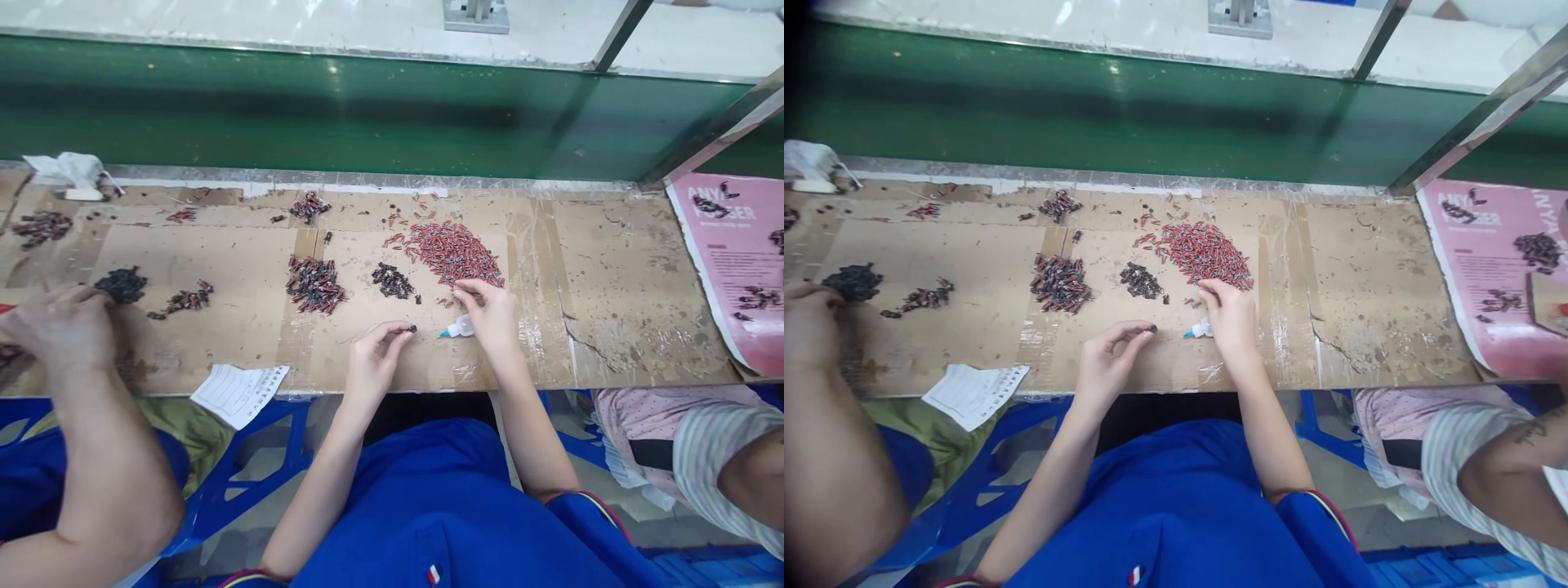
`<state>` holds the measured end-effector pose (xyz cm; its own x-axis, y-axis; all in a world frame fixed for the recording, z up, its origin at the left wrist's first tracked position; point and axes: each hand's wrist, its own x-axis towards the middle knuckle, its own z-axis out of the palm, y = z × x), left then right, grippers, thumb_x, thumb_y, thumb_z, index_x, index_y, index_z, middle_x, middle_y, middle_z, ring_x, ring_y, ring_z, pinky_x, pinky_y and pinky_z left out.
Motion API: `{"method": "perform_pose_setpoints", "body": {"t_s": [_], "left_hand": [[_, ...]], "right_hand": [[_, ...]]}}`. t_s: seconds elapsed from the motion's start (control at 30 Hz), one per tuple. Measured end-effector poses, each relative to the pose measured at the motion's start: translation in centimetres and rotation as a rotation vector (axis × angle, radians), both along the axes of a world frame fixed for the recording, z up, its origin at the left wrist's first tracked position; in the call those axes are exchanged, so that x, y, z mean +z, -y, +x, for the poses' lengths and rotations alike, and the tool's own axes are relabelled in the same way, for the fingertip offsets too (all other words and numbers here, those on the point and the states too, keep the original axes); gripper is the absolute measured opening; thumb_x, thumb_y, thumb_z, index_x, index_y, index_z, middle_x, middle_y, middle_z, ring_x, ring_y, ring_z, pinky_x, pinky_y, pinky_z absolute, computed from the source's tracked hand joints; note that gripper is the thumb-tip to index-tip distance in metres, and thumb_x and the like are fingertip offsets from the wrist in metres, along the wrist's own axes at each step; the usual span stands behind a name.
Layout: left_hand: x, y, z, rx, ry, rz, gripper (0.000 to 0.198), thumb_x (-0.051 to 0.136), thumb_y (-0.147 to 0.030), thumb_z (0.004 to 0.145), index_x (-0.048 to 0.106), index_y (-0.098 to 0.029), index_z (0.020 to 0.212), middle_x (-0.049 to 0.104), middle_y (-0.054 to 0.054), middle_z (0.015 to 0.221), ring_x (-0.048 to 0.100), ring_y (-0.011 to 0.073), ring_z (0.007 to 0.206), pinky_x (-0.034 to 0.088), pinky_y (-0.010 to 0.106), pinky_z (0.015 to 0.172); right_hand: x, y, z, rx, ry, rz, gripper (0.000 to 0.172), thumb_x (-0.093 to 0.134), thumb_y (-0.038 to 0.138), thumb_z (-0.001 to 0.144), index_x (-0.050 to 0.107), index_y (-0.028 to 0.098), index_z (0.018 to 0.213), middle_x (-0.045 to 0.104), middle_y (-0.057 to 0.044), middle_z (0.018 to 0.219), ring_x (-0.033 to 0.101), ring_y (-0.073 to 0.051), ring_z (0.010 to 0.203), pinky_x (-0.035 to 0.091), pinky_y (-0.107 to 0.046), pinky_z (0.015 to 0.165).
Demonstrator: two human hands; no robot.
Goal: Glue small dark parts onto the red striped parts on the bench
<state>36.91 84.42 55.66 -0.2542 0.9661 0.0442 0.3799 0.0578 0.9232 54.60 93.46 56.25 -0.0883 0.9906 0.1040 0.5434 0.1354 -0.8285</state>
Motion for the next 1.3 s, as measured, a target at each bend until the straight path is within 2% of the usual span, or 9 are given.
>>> {"method": "perform_pose_setpoints", "body": {"t_s": [0.17,0.33,0.53,0.63,0.73,0.83,1.03,1.3], "left_hand": [[-0.3,-0.1,-0.1,-0.001,-0.007,-0.012,0.015,0.064,-0.031,0.080,0.073,-0.020,0.086,0.076,0.004,0.087,0.069,0.0161,0.074,0.057,0.030,0.077],[-0.2,0.0,-0.3,0.009,-0.021,-0.013,0.015,0.064,-0.031,0.080,0.073,-0.020,0.085,0.076,0.004,0.086,0.069,0.0162,0.072,0.058,0.031,0.076],[-0.1,0.1,-0.6,0.030,-0.033,-0.013,0.016,0.064,-0.031,0.081,0.073,-0.020,0.087,0.076,0.004,0.088,0.068,0.0153,0.072,0.057,0.030,0.078],[-0.2,0.1,-0.6,0.054,-0.027,-0.008,0.016,0.064,-0.031,0.081,0.073,-0.020,0.088,0.076,0.005,0.089,0.069,0.0155,0.074,0.057,0.030,0.078],[-0.2,0.1,-0.6,0.074,-0.029,-0.005,0.016,0.065,-0.031,0.080,0.073,-0.020,0.088,0.076,0.005,0.089,0.069,0.0159,0.074,0.057,0.030,0.078],[0.0,0.1,-0.6,0.061,-0.036,-0.003,0.016,0.066,-0.032,0.080,0.073,-0.020,0.088,0.076,0.004,0.088,0.068,0.0164,0.074,0.057,0.031,0.077],[0.3,0.2,-0.5,0.036,-0.054,0.031,0.015,0.065,-0.032,0.082,0.074,-0.021,0.085,0.076,0.003,0.086,0.068,0.0169,0.076,0.056,0.031,0.078],[0.5,0.7,-0.5,0.010,-0.046,0.088,0.011,0.067,-0.030,0.082,0.074,-0.022,0.085,0.075,0.003,0.086,0.067,0.0171,0.081,0.055,0.032,0.081]], "right_hand": [[0.3,-0.1,0.0,0.117,0.208,0.070,0.017,0.061,0.016,0.084,0.076,0.022,0.088,0.074,-0.006,0.090,0.064,-0.022,0.086,0.048,-0.039,0.086],[0.7,-0.9,-1.3,0.241,0.400,0.079,0.013,0.064,0.022,0.086,0.077,0.020,0.091,0.071,-0.010,0.091,0.054,-0.026,0.093,0.046,-0.041,0.086],[0.0,-2.0,-3.1,0.284,0.513,0.003,0.012,0.069,0.020,0.083,0.073,0.018,0.072,0.067,-0.011,0.082,0.052,-0.029,0.094,0.046,-0.039,0.079],[0.8,-1.2,-3.1,0.310,0.364,-0.028,0.012,0.068,0.019,0.083,0.073,0.019,0.072,0.070,-0.008,0.078,0.058,-0.025,0.087,0.048,-0.037,0.078],[1.9,0.5,-2.8,0.360,0.017,-0.183,0.011,0.065,0.020,0.083,0.075,0.020,0.079,0.074,-0.003,0.077,0.065,-0.018,0.071,0.052,-0.032,0.071],[2.4,2.0,-2.6,0.351,-0.251,-0.330,0.009,0.068,0.022,0.078,0.076,0.020,0.077,0.076,-0.002,0.075,0.069,-0.017,0.065,0.055,-0.028,0.064],[2.0,2.5,-2.6,0.317,-0.330,-0.366,0.007,0.073,0.025,0.070,0.078,0.021,0.071,0.077,-0.002,0.073,0.072,-0.020,0.070,0.058,-0.031,0.069],[1.3,2.9,-2.7,0.301,-0.411,-0.423,0.008,0.074,0.026,0.068,0.077,0.019,0.070,0.077,-0.003,0.071,0.072,-0.019,0.067,0.058,-0.030,0.068]]}}
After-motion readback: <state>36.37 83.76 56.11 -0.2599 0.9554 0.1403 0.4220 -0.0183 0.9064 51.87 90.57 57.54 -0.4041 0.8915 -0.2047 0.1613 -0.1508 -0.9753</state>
